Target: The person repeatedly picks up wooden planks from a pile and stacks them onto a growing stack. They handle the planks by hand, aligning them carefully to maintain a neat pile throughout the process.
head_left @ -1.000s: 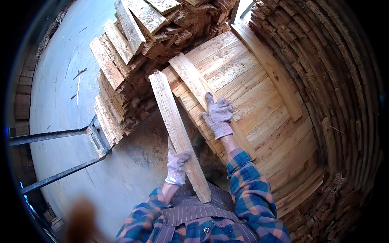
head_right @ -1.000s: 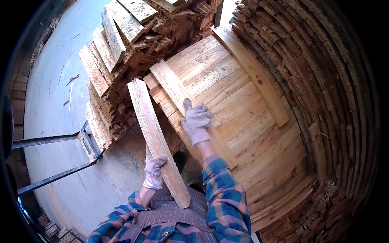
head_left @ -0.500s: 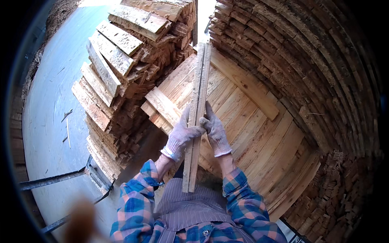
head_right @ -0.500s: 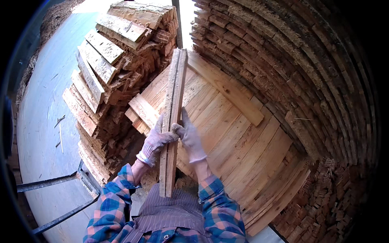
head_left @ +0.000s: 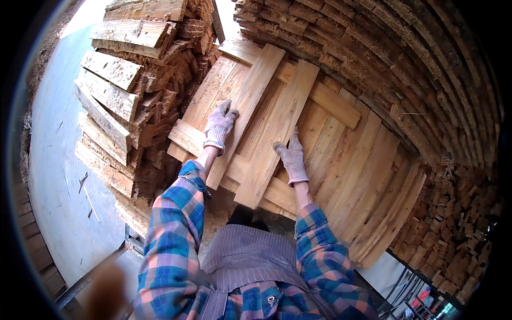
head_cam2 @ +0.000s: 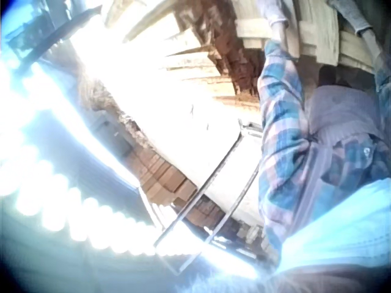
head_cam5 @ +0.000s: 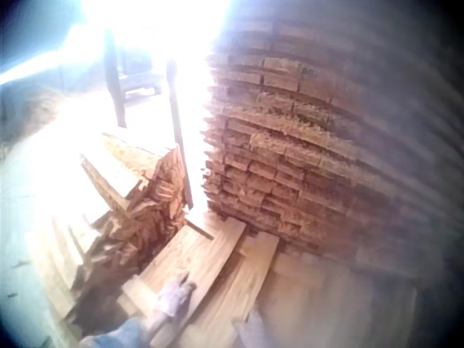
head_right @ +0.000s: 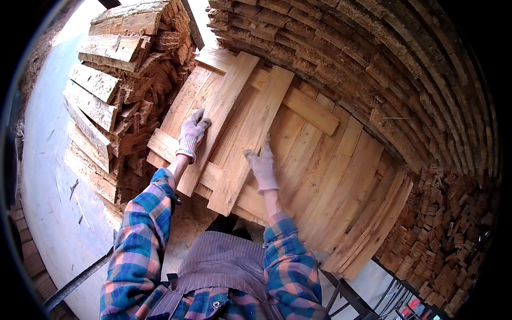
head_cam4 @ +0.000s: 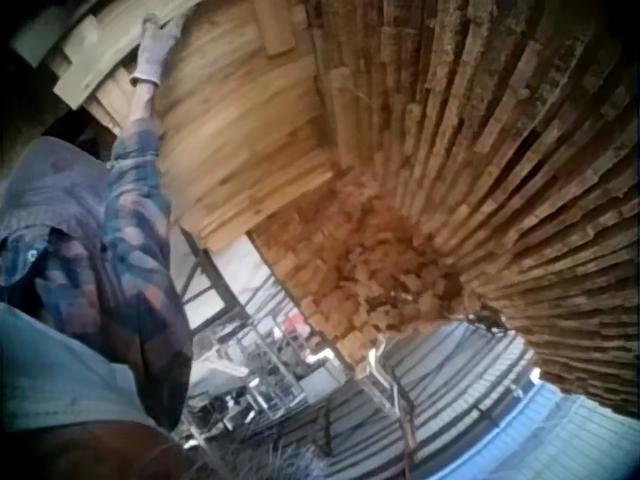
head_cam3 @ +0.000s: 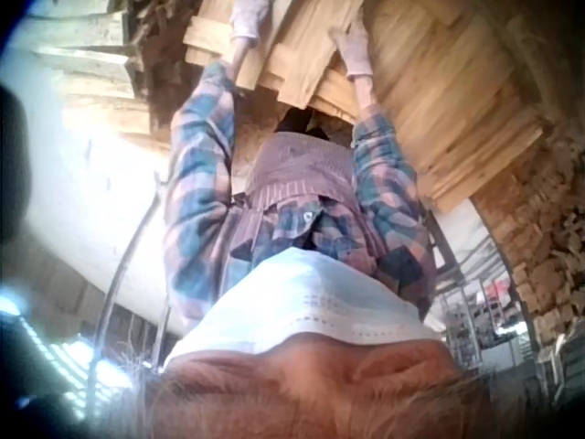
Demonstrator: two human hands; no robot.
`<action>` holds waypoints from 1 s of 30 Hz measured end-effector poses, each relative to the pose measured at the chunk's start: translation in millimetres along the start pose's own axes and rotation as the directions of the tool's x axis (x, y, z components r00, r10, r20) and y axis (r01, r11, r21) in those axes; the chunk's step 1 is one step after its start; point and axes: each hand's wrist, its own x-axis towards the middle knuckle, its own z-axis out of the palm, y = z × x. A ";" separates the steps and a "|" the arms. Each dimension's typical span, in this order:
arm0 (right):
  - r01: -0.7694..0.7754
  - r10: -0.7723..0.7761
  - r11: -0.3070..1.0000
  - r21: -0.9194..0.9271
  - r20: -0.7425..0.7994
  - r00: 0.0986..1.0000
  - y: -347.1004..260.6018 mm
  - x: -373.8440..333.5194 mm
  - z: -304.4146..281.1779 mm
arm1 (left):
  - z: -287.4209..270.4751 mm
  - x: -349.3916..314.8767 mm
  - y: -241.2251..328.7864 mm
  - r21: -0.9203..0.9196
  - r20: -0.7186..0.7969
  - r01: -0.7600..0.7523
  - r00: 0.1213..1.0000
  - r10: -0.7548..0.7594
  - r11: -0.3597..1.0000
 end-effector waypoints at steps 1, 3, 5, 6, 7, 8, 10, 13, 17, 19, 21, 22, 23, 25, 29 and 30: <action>-0.038 0.038 0.999 0.009 0.019 0.999 -3.9 4.2 7.7 | 0.4 1.7 -1.0 0.002 0.006 -0.004 1.000 0.004 1.000; 0.082 -0.090 0.968 -0.236 -0.023 0.996 -12.8 9.9 40.5 | -2.3 5.3 -1.6 -0.024 0.023 -0.029 0.999 0.030 0.999; 0.136 -0.157 0.964 -0.227 -0.078 0.984 -24.7 12.2 61.3 | -6.1 7.8 0.3 -0.066 0.035 0.022 0.999 -0.020 0.998; 0.046 -0.055 0.990 -0.135 -0.062 0.997 -13.7 19.5 56.5 | -4.9 7.7 12.4 -0.062 0.056 0.049 0.997 -0.046 0.997; 0.015 -0.017 0.998 -0.056 -0.031 0.999 -10.7 22.7 51.5 | -5.4 5.8 16.5 -0.050 0.049 0.023 0.999 -0.021 0.998; -0.017 0.017 1.000 0.023 0.001 1.000 -7.8 25.9 49.9 | -4.9 6.3 17.1 -0.094 0.061 0.021 0.998 -0.015 0.995; 0.021 -0.020 0.999 0.030 -0.028 0.999 -15.5 21.7 63.7 | -8.3 11.2 -0.5 -0.183 0.050 0.033 0.998 -0.024 0.983; -0.011 0.013 0.991 0.135 -0.016 1.000 -27.2 16.5 81.8 | -23.0 17.9 -14.2 -0.240 0.084 0.123 0.991 -0.106 0.963; -0.016 0.009 0.944 0.330 0.021 1.000 -42.0 40.2 138.7 | -63.0 64.1 -35.8 -0.130 0.025 0.101 0.995 -0.099 0.986; 0.030 -0.026 0.987 0.159 -0.030 0.999 -60.9 48.9 164.6 | -81.5 84.4 -29.6 -0.071 -0.005 -0.014 1.000 0.013 0.997; 0.205 -0.204 0.979 -0.014 -0.171 0.964 -34.7 65.4 168.1 | -83.5 96.8 -3.9 0.176 0.059 0.018 0.998 -0.029 0.984; 0.273 -0.290 0.956 -0.109 -0.200 0.936 -42.7 65.5 177.9 | -83.6 93.5 -7.7 0.164 0.006 0.053 0.999 -0.054 0.985; 0.051 -0.043 0.996 0.074 -0.106 0.993 -50.5 62.4 176.0 | -83.7 92.4 -10.4 0.267 -0.054 0.057 0.998 -0.044 0.962; 0.035 -0.021 0.987 0.156 -0.093 0.995 -54.1 63.7 173.2 | -83.1 96.3 -12.2 0.208 -0.018 0.159 0.987 -0.159 0.965; 0.000 0.004 0.998 0.066 -0.061 0.998 -55.1 62.9 163.5 | -73.6 98.8 -20.6 0.081 0.009 0.238 0.971 -0.240 0.968; 0.028 -0.028 1.000 -0.015 -0.043 0.999 -58.0 60.9 167.2 | -74.8 98.7 -31.7 0.072 -0.055 0.216 0.976 -0.212 0.974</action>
